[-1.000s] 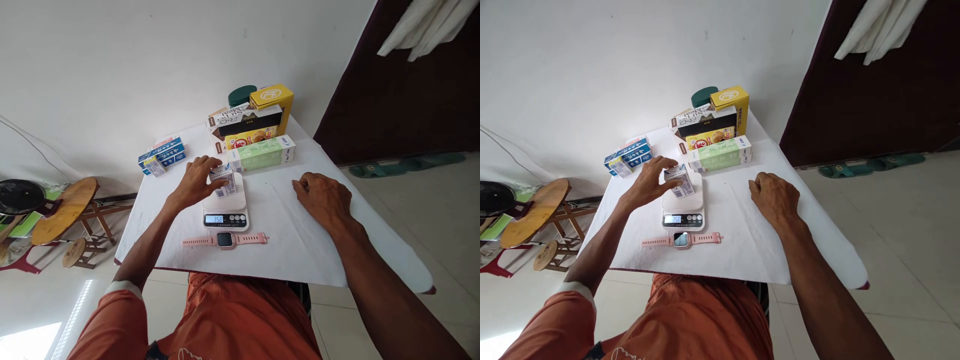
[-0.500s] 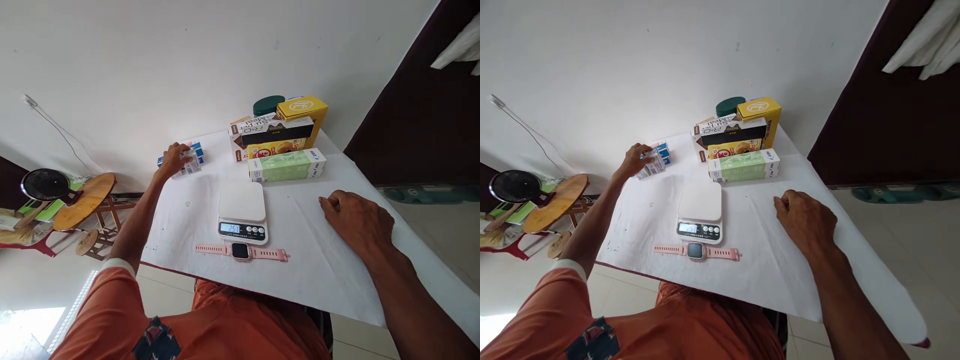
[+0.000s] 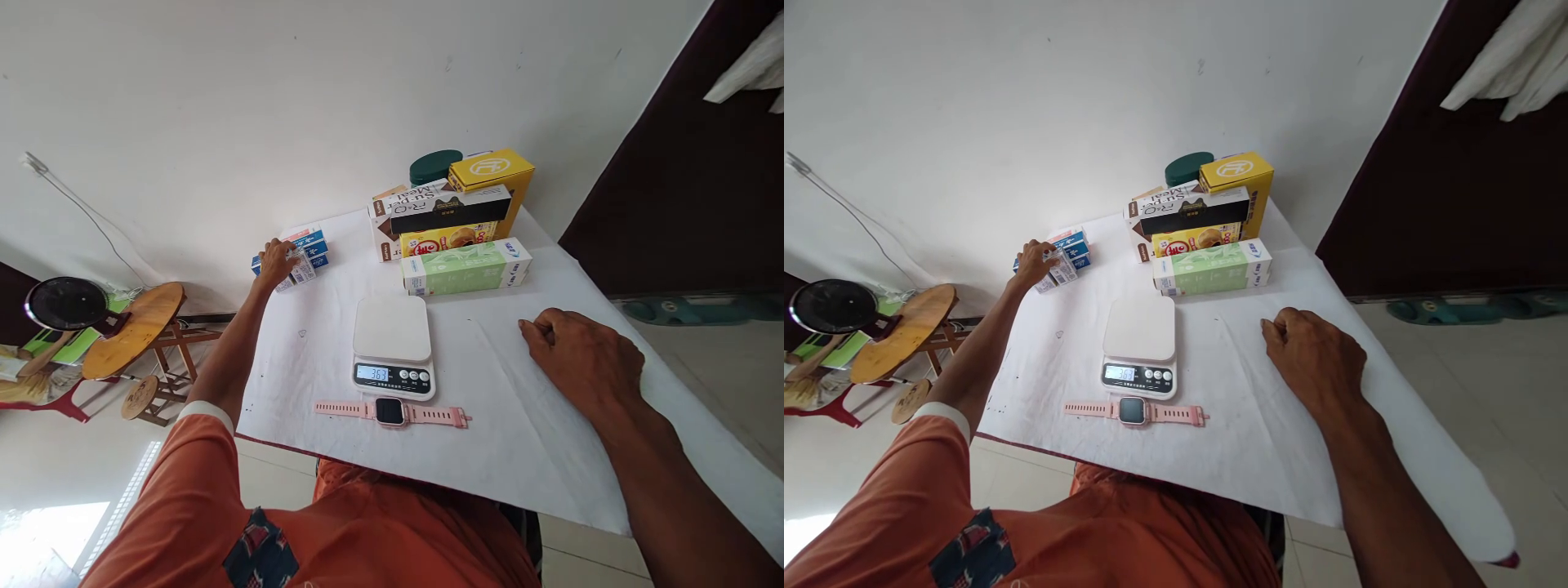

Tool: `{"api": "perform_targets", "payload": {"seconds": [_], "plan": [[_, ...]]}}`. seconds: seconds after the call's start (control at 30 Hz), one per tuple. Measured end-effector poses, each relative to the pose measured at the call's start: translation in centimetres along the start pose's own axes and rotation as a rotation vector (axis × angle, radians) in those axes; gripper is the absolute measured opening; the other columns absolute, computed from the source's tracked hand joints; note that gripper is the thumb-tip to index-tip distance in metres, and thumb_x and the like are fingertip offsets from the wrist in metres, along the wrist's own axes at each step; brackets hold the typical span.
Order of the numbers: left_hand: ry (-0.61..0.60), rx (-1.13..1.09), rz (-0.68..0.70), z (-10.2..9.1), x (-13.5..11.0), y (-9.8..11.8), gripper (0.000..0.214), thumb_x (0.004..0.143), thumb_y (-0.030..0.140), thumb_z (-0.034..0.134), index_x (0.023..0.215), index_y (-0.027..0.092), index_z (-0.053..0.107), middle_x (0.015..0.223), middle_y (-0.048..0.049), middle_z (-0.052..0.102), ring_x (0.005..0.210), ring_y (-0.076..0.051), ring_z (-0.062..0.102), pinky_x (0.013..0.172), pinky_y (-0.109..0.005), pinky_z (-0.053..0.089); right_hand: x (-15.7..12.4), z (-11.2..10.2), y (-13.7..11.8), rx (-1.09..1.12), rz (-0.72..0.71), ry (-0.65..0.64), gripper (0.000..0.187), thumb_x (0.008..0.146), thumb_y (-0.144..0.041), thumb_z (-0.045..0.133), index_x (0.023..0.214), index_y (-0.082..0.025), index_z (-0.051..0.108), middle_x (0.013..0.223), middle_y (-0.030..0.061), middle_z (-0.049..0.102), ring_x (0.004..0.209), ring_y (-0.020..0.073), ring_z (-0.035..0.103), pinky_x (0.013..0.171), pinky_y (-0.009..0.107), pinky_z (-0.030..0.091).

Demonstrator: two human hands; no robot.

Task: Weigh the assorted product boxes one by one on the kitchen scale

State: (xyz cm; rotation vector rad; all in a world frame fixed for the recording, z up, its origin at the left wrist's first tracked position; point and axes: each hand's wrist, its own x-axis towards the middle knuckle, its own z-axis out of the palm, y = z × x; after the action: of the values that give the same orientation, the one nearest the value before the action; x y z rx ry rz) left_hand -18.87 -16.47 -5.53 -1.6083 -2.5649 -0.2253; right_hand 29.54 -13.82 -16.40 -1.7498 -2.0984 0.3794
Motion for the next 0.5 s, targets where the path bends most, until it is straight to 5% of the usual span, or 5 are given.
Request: {"api": "perform_targets", "payload": {"seconds": [0.3, 0.4, 0.5], "plan": [[0.1, -0.015, 0.06, -2.0, -0.9, 1.7, 0.046, 0.09, 0.027, 0.069, 0.134, 0.026, 0.057, 0.145, -0.0195, 0.054, 0.139, -0.041, 0.047, 0.111, -0.058, 0.037, -0.3, -0.8, -0.7, -0.062, -0.01, -0.031, 0.022, 0.1, -0.031, 0.051, 0.08, -0.023, 0.055, 0.099, 0.0108, 0.074, 0.089, 0.0252, 0.064, 0.068, 0.035, 0.034], [0.164, -0.085, 0.204, -2.9, -1.8, 5.6, 0.042, 0.092, 0.028, 0.068, 0.134, 0.025, 0.06, 0.141, -0.0168, 0.058, 0.133, -0.037, 0.054, 0.112, -0.054, 0.041, -0.2, -0.5, -0.3, -0.068, -0.035, -0.004, 0.023, 0.101, -0.031, 0.049, 0.084, -0.022, 0.062, 0.097, 0.0093, 0.075, 0.086, 0.0248, 0.065, 0.067, 0.035, 0.035], [0.106, -0.167, 0.455, -2.7, -3.6, 11.6, 0.034, 0.096, 0.028, 0.067, 0.129, 0.023, 0.064, 0.133, -0.0129, 0.064, 0.116, -0.03, 0.064, 0.106, -0.048, 0.048, -0.2, -0.4, -0.1, -0.067, -0.04, 0.001, 0.025, 0.102, -0.032, 0.048, 0.087, -0.022, 0.065, 0.1, 0.0092, 0.076, 0.087, 0.0249, 0.065, 0.067, 0.035, 0.035]]}}
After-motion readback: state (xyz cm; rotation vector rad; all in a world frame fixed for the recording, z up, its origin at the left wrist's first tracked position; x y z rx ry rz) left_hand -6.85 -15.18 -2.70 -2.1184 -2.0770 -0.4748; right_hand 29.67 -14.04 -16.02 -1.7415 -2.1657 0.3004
